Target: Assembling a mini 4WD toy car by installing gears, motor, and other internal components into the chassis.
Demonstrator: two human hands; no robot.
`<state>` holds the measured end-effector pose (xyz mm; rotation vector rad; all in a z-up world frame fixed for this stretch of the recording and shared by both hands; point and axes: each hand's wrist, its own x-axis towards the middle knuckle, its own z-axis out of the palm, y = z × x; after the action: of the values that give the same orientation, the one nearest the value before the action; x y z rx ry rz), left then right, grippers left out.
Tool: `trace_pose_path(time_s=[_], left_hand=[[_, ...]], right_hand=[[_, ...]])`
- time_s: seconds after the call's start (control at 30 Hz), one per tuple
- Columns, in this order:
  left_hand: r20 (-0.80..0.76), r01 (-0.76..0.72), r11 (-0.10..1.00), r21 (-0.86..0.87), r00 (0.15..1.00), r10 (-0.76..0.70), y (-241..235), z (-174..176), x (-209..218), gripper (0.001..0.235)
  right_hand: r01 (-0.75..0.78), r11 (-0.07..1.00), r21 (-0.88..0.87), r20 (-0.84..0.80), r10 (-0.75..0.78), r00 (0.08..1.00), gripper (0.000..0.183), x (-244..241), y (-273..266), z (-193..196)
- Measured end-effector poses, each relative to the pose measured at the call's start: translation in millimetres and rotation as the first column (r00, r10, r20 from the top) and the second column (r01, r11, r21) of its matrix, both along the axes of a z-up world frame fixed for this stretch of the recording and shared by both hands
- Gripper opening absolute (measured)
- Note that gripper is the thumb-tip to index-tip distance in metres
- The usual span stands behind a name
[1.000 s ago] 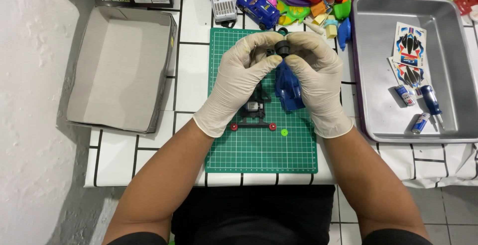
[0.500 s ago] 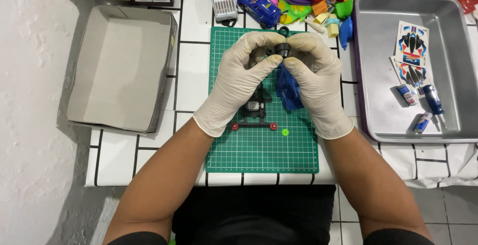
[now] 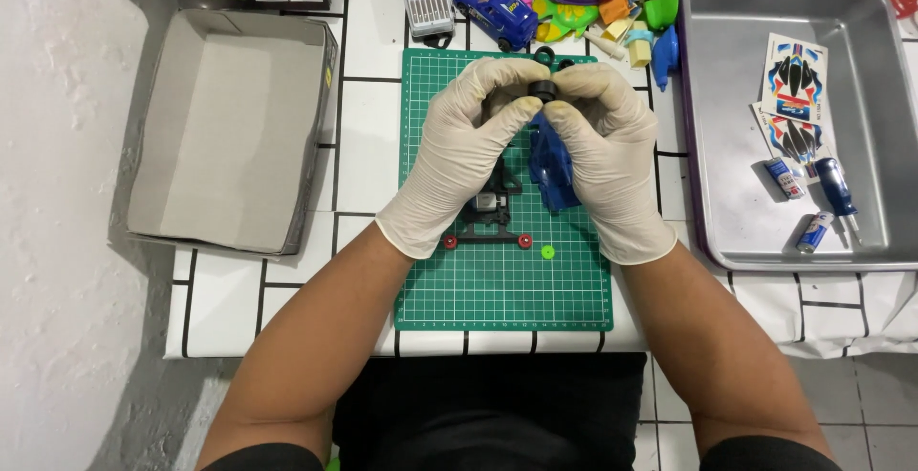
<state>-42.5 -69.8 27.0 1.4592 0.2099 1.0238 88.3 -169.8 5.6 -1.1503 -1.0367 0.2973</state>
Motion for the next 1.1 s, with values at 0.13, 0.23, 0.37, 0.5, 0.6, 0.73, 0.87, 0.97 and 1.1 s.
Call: trace_pose_path(time_s=[0.13, 0.23, 0.37, 0.5, 0.6, 0.73, 0.87, 0.97, 1.1], left_hand=[[-0.002, -0.016, 1.0, 0.001, 1.0, 0.016, 1, -1, 2, 0.018], [-0.009, -0.034, 0.999, 0.01, 0.999, 0.034, 0, -5, 4, 0.017], [-0.071, -0.1, 0.995, 0.026, 0.992, 0.101, 0, -8, 9, 0.016], [-0.079, -0.076, 0.996, -0.036, 0.994, 0.073, 4, -7, 6, 0.02], [-0.083, -0.151, 0.988, -0.017, 0.985, 0.149, 32, -17, 11, 0.019], [-0.391, -0.151, 0.986, 0.071, 0.905, 0.167, 50, -2, 17, 0.013], [-0.615, -0.105, 0.962, 0.251, 0.751, 0.243, 64, -7, 38, 0.004], [-0.688, -0.084, 0.966, 0.245, 0.687, 0.234, 75, -22, 54, 0.004], [-0.712, -0.062, 0.963, 0.262, 0.662, 0.237, 83, -33, 63, 0.013]], right_hand=[[0.027, 1.0, 0.009, 0.01, -0.027, 1.0, 0.019, -5, 1, 0], [0.044, 0.999, 0.013, 0.018, -0.045, 0.999, 0.018, -5, 1, -2], [0.086, 0.996, -0.038, 0.021, -0.085, 0.996, 0.018, -5, 5, -2], [0.031, 0.988, -0.155, 0.005, -0.03, 1.0, 0.022, -5, -1, 14], [0.221, 0.973, -0.07, 0.178, -0.206, 0.962, 0.024, 12, -2, 17], [0.477, 0.879, 0.011, 0.351, -0.45, 0.821, 0.02, 42, 1, -5], [0.543, 0.839, -0.03, 0.448, -0.474, 0.758, 0.021, 55, 8, -22], [0.535, 0.838, -0.102, 0.457, -0.438, 0.774, 0.023, 71, 15, -49], [0.448, 0.874, -0.191, 0.424, -0.338, 0.84, 0.029, 68, 18, -48]])
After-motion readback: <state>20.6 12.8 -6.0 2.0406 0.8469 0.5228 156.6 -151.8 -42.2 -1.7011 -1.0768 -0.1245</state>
